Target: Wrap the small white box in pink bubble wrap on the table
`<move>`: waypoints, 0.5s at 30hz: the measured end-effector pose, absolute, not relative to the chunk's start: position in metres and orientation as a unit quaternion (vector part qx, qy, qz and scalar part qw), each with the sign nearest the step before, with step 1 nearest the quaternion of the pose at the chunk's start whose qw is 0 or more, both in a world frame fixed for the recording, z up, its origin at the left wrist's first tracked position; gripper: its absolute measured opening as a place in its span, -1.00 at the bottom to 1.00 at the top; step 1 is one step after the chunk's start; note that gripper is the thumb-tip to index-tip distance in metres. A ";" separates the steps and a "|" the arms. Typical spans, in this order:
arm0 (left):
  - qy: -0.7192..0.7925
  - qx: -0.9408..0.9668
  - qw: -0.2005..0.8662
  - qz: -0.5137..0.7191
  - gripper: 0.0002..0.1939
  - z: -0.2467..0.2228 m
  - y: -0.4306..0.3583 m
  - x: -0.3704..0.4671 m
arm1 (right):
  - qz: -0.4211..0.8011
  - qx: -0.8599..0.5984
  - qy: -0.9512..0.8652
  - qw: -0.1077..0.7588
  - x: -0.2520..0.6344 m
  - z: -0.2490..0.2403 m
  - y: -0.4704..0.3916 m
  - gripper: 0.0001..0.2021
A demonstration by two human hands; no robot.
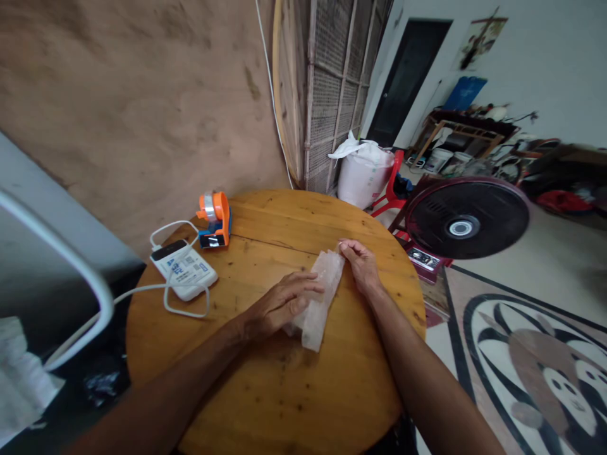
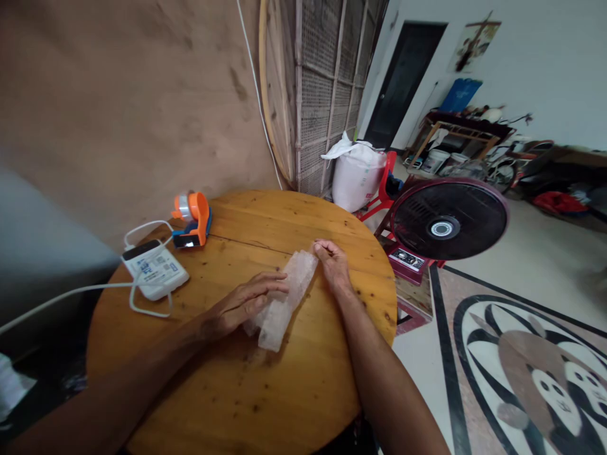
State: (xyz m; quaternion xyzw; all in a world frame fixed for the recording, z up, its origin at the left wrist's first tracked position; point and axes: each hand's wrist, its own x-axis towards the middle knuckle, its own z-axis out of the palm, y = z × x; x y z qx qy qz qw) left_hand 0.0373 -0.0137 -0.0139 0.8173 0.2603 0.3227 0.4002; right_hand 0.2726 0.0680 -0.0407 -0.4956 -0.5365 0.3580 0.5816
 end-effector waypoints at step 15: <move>0.216 0.877 0.348 0.253 -0.53 -0.010 -0.016 0.039 | 0.204 -0.580 -0.717 0.330 0.272 0.021 0.005 -0.56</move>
